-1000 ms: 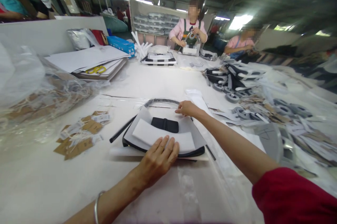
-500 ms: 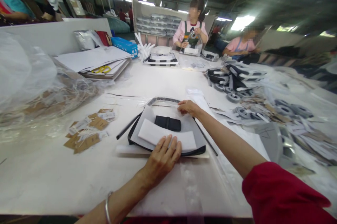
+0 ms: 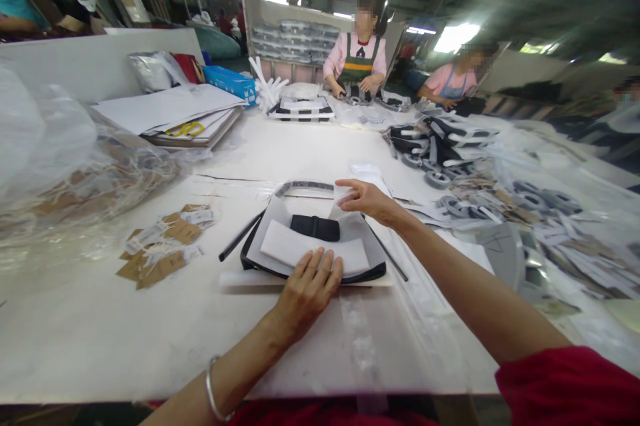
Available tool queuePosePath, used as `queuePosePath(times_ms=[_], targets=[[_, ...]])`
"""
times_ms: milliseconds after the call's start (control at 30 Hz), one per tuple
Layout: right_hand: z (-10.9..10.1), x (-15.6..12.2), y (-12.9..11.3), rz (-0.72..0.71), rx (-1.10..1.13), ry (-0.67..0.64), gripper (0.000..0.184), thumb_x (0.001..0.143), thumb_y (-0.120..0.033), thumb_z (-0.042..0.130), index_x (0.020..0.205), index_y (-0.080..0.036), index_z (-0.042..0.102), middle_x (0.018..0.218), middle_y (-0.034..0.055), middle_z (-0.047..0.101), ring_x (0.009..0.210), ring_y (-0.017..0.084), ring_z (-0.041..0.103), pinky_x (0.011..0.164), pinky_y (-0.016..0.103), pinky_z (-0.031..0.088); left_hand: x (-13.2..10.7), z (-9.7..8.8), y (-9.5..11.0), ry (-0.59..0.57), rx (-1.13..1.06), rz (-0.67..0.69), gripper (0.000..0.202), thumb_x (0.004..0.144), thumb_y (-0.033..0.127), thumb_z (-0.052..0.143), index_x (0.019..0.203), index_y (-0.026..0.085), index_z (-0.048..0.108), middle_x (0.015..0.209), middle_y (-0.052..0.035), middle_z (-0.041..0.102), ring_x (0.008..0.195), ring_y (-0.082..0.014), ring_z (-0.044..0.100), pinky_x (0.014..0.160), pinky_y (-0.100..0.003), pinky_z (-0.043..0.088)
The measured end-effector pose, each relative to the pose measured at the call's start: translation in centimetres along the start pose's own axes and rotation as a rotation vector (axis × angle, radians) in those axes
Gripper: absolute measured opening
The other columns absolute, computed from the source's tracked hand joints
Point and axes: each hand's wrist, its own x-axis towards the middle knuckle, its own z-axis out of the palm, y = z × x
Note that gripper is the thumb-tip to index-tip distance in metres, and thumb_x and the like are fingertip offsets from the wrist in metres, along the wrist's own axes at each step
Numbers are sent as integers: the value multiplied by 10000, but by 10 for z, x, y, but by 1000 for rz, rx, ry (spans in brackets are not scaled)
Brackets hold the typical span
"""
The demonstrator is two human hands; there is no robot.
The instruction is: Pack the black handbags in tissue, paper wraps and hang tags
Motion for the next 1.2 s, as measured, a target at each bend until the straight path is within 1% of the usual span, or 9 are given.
queuePosePath(times_ms=[200, 300, 367, 467, 567, 700, 900, 1100, 1200], targets=[[19, -64, 10, -255, -516, 128, 639, 812, -192, 654, 1422, -230, 469, 909, 18, 754, 927, 210, 691, 917, 359, 507, 3, 2, 1, 12, 13, 7, 342, 948, 128, 441, 1257, 140, 585, 1257, -108, 649, 1182, -246, 598, 1023, -392, 480], [36, -90, 29, -398, -719, 120, 566, 904, -175, 533, 1456, -203, 411, 1024, 61, 738, 1003, 224, 669, 937, 392, 508, 1, 2, 1, 14, 13, 16, 342, 945, 133, 458, 1264, 139, 582, 1274, -112, 641, 1188, -250, 595, 1029, -399, 470], [47, -101, 42, -494, -786, 141, 422, 953, -174, 460, 1373, -167, 500, 1083, 101, 719, 1043, 233, 650, 959, 399, 498, -1, 3, 2, 22, 19, 23, 350, 944, 135, 467, 1277, 126, 570, 1292, -127, 629, 1198, -257, 591, 1034, -406, 463], [60, -110, 53, -531, -823, 250, 264, 990, -208, 414, 1070, -161, 661, 1002, 114, 723, 968, 227, 663, 930, 375, 512, -3, 5, 2, 29, 23, 37, 363, 941, 129, 473, 1295, 102, 550, 1313, -155, 611, 1216, -260, 582, 1044, -409, 453], [65, -114, 53, -553, -817, 270, 268, 993, -218, 426, 909, -193, 679, 897, 75, 734, 872, 193, 676, 953, 361, 503, -3, 5, 2, 44, 11, 40, 363, 938, 94, 439, 1284, 79, 548, 1307, -159, 616, 1212, -255, 587, 1045, -411, 457], [69, -120, 50, -642, -781, 220, 308, 1006, -199, 394, 940, -215, 694, 886, 31, 751, 843, 149, 687, 1059, 360, 438, -2, -1, 3, 61, -87, -14, 390, 940, 88, 394, 1311, 53, 508, 1271, -151, 642, 1221, -236, 582, 1060, -395, 455], [72, -134, 61, -693, -693, 222, 275, 988, -202, 453, 974, -232, 725, 1062, 42, 753, 1030, 162, 681, 1070, 381, 432, -2, -8, 10, 4, -277, -121, 543, 957, 386, 519, 1409, 99, 426, 1367, -171, 569, 1285, -247, 526, 1105, -428, 401], [54, -128, 32, -568, -545, 178, 263, 958, -353, 556, 833, -220, 746, 880, 32, 770, 827, 181, 718, 876, 324, 540, -4, -7, 11, -94, -315, -133, 409, 951, 262, 509, 1349, 167, 522, 1355, -88, 596, 1293, -244, 516, 1106, -449, 390], [49, -106, 12, -483, -666, 201, 353, 1009, -368, 428, 1132, -180, 700, 1194, 88, 704, 1128, 229, 645, 1015, 370, 474, -3, -10, 11, -104, -316, -131, 398, 953, 241, 486, 1342, 175, 534, 1364, -81, 589, 1292, -252, 515, 1108, -463, 383]])
